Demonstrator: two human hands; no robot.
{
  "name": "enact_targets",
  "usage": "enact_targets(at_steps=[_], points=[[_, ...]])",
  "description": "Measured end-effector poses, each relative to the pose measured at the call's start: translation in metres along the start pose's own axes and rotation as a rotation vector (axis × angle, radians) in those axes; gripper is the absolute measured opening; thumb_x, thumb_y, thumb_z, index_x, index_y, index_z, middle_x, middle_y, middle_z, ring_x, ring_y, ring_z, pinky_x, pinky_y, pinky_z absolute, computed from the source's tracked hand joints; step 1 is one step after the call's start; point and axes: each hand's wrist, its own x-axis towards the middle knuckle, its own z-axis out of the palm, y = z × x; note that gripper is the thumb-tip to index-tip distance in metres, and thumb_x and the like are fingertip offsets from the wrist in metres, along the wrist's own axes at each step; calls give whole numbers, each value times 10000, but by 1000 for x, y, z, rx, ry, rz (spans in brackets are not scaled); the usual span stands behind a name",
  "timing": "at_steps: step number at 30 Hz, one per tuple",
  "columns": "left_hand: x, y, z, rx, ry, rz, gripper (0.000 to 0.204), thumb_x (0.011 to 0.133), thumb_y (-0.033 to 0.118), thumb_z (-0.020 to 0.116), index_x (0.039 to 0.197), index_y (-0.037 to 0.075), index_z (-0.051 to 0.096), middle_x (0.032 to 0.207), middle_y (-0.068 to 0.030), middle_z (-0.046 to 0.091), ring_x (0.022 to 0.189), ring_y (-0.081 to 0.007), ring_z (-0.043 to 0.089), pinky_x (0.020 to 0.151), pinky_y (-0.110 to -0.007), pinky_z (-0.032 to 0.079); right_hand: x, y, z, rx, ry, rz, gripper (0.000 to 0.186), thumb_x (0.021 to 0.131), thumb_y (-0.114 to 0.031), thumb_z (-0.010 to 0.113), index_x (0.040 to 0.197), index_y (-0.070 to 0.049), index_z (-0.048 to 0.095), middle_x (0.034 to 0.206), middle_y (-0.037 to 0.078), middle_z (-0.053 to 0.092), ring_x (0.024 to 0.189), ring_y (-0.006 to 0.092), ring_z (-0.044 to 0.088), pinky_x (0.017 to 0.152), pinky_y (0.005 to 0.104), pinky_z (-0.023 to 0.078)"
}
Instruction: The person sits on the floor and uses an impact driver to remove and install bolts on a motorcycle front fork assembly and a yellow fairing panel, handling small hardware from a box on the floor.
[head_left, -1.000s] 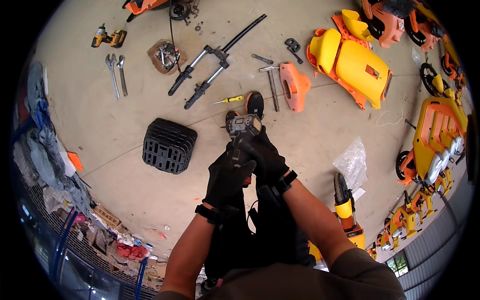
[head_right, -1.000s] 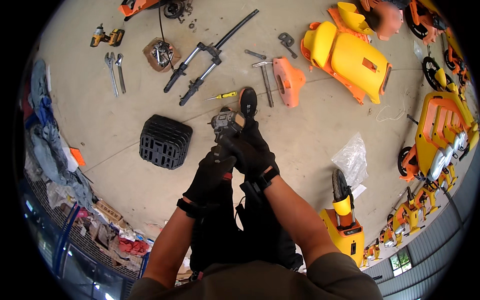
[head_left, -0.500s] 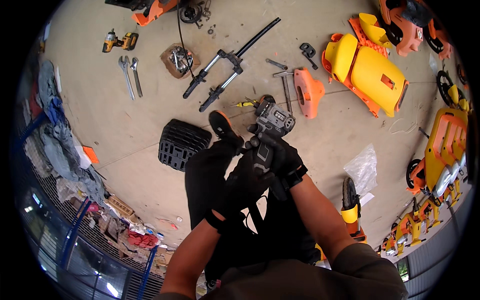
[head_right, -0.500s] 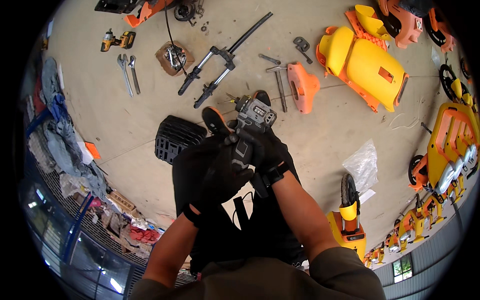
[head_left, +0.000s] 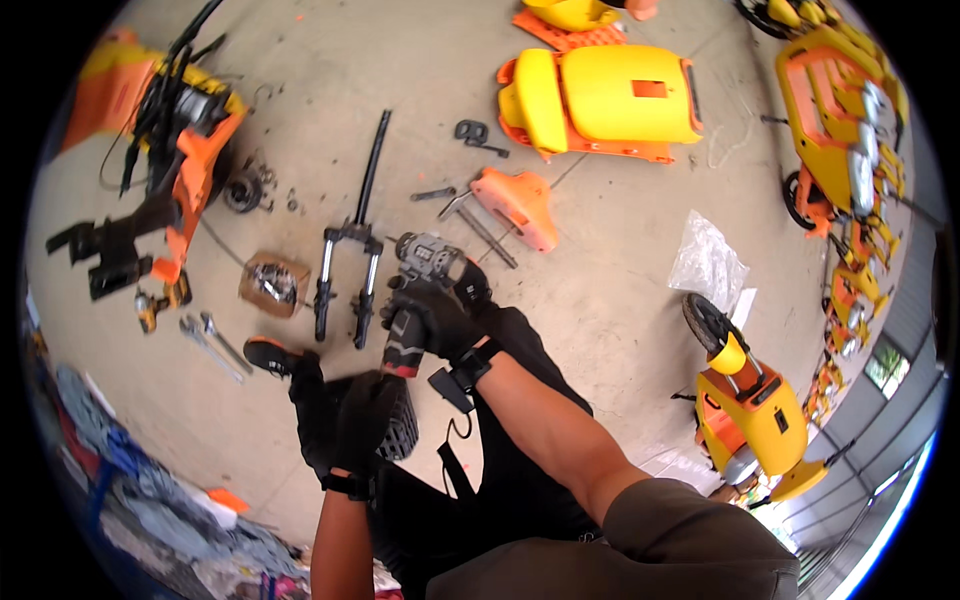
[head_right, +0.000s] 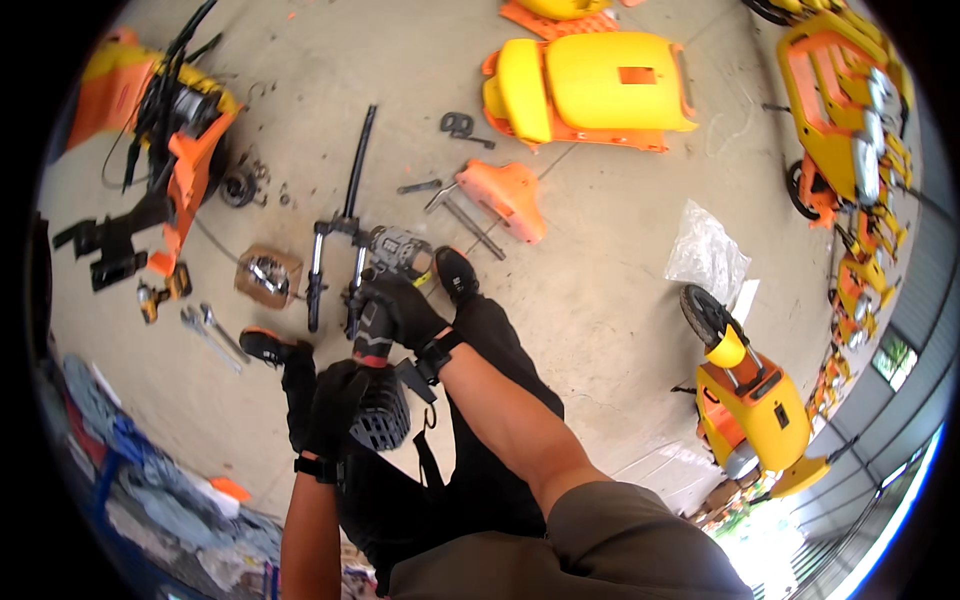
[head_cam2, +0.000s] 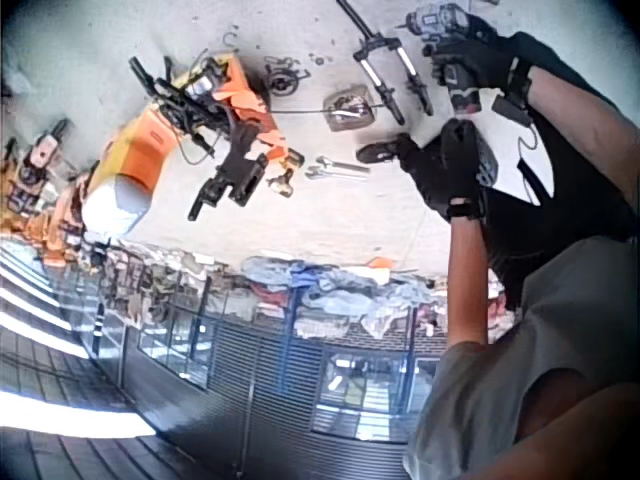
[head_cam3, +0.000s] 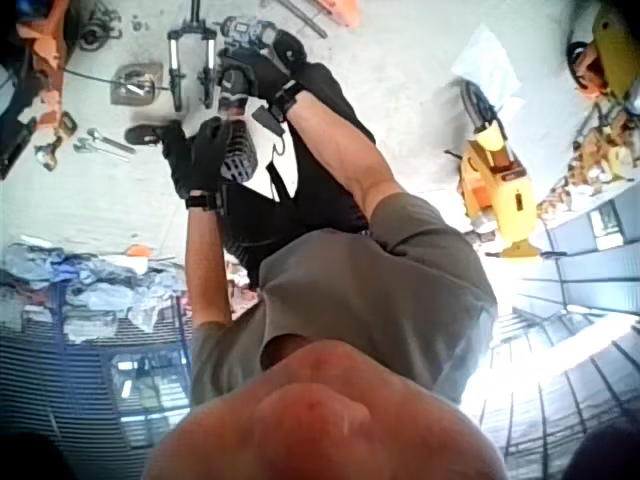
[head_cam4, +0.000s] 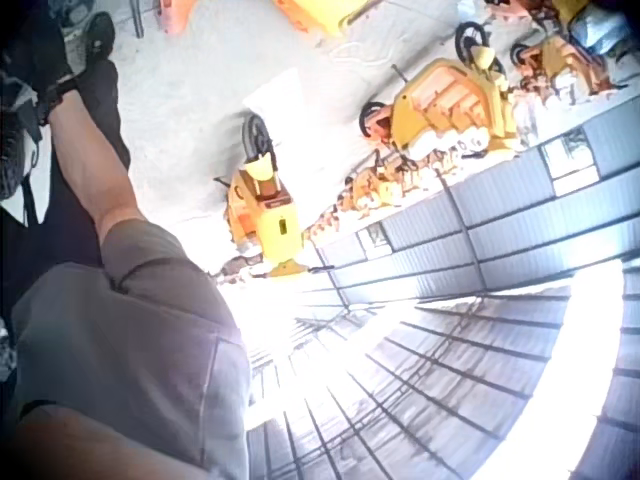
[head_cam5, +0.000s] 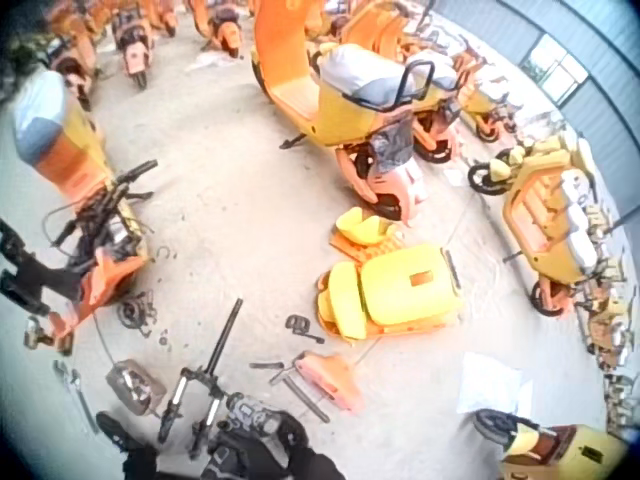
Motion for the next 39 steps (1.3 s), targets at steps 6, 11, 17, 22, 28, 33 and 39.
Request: enact_targets(at_steps=[6, 11, 17, 22, 28, 33, 39], points=[[44, -88, -25, 150, -150, 88, 289, 902, 216, 606, 1068, -22, 607, 1026, -185, 628, 947, -345, 629, 829, -385, 498, 27, 46, -16, 3, 180, -181, 330, 924, -124, 598, 1221, -13, 506, 878, 68, 604, 821, 189, 633, 777, 310, 531], [29, -162, -51, 244, -378, 72, 174, 887, 182, 592, 972, 31, 607, 989, -179, 613, 938, -364, 597, 783, -455, 491, -16, 109, 16, 487, 414, -152, 288, 956, -150, 555, 1208, -22, 497, 827, 60, 574, 801, 208, 621, 808, 376, 539], [72, -330, -47, 757, -403, 524, 91, 850, 158, 596, 877, 77, 628, 823, -140, 622, 839, -340, 608, 714, -468, 483, -25, 151, 43, 502, 439, -104, 261, 944, -190, 592, 1153, -44, 533, 835, 38, 590, 782, 170, 616, 716, 284, 513], [119, -372, -41, 900, -307, 629, 142, 837, 132, 546, 924, 76, 645, 779, -123, 633, 823, -313, 620, 745, -427, 490, -10, 137, 18, -88, 525, -64, 254, 936, -124, 578, 1148, 17, 576, 919, 77, 648, 813, 139, 630, 748, 271, 512], [199, -389, 27, 670, -216, 525, 171, 837, 163, 598, 857, -4, 632, 832, -195, 645, 817, -362, 627, 772, -427, 498, -44, 104, -9, -487, 680, -261, 284, 906, -153, 598, 1134, 14, 571, 898, 51, 630, 819, 134, 608, 744, 289, 494], [249, -465, 29, 650, -13, 385, 299, 844, 253, 618, 900, -41, 631, 961, -252, 639, 925, -410, 612, 838, -434, 491, -38, 107, -3, -568, 695, -294, 370, 881, -142, 598, 1199, 33, 522, 906, 73, 612, 806, 155, 590, 749, 313, 492], [297, -463, 48, 546, 3, 378, 411, 853, 362, 625, 967, -32, 611, 962, -252, 641, 943, -406, 621, 829, -453, 491, -45, 119, 16, -674, 753, -341, 481, 852, -128, 598, 1276, 56, 463, 916, 100, 590, 790, 180, 568, 754, 341, 488]])
